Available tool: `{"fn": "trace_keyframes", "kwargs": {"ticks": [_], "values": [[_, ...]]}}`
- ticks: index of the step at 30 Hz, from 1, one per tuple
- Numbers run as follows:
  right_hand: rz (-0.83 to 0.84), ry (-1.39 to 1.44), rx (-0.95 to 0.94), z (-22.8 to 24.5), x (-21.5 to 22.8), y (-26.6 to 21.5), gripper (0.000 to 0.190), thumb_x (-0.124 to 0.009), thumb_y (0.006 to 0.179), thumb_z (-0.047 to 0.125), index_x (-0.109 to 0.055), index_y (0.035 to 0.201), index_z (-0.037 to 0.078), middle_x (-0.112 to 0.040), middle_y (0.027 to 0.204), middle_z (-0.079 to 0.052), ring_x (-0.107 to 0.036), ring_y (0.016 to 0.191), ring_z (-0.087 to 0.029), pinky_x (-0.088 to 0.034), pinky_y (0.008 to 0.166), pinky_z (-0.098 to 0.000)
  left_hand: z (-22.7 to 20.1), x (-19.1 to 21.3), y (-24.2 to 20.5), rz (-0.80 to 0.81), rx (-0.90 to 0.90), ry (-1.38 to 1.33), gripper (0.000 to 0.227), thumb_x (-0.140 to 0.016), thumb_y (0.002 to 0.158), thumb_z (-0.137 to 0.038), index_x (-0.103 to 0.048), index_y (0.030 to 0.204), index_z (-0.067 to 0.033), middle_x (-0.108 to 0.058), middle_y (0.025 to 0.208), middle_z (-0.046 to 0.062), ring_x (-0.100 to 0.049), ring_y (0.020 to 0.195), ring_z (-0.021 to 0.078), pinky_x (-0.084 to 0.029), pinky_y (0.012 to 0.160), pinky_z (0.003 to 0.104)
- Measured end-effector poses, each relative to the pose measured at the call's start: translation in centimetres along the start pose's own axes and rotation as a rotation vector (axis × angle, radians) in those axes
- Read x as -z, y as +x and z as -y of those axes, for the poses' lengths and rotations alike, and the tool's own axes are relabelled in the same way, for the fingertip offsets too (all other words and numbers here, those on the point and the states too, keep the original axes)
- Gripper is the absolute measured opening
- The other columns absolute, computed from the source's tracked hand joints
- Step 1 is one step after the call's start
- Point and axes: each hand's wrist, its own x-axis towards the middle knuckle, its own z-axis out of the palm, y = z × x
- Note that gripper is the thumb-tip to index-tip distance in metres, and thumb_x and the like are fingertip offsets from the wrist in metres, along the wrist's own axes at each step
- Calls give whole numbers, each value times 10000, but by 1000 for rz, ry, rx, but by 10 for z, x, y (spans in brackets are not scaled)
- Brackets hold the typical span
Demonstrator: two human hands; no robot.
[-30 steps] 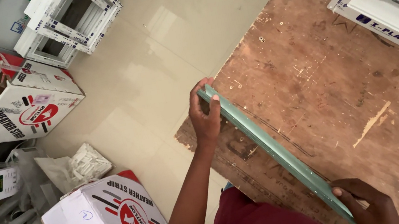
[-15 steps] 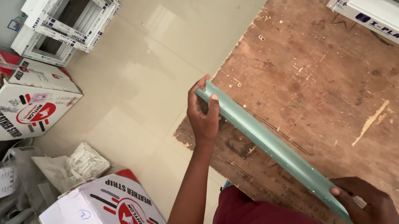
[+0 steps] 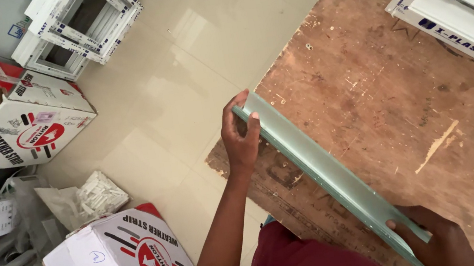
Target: Assembling glass slats into a window frame to create a louvre window.
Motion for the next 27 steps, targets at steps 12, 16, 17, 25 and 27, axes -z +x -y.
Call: {"fn": "trace_keyframes", "kwargs": {"ticks": [12, 16, 17, 25, 27], "values": [[-162, -31, 61, -24, 37, 19, 341, -780, 862, 294, -795, 1161, 129, -803, 1038, -139, -782, 958, -236, -603, 867, -389, -7, -2, 2, -3, 53, -27, 460, -610, 966, -53, -512, 1413, -9, -590, 1451, 158, -547, 1369, 246, -461, 1127, 395], [3, 326, -90, -54, 67, 50, 293, -678, 964, 188, -743, 1160, -20, -796, 1044, -153, -758, 916, -232, -636, 804, -367, -1, -1, 2, -7, -16, 18, 448, -600, 979, -21, -517, 1419, 1, -601, 1450, 165, -549, 1380, 243, -424, 1179, 374], [0, 324, -90, -51, 73, 52, 293, -678, 964, 188, -743, 1160, -20, -796, 1044, -153, -758, 916, -232, -636, 804, -367, -3, -2, 2, -6, -17, 15, 448, -600, 979, -21, -517, 1419, 1, -601, 1450, 165, -549, 1380, 243, -424, 1179, 374], [-339, -266, 64, -40, 96, 59, 270, -700, 1072, 270, -767, 1229, 61, -791, 931, -126, -759, 763, -195, -587, 681, -323, -11, -2, 2, 0, 43, 34, 447, -588, 978, -38, -506, 1417, -13, -590, 1458, 149, -549, 1379, 226, -455, 1137, 354], [-423, -401, 81, -34, 90, 59, 268, -714, 1062, 287, -784, 1213, 77, -782, 911, -118, -748, 736, -198, -579, 686, -320, -11, -3, 2, -1, 49, 23, 449, -585, 977, -34, -506, 1418, -13, -590, 1460, 152, -550, 1379, 231, -453, 1139, 354]]}}
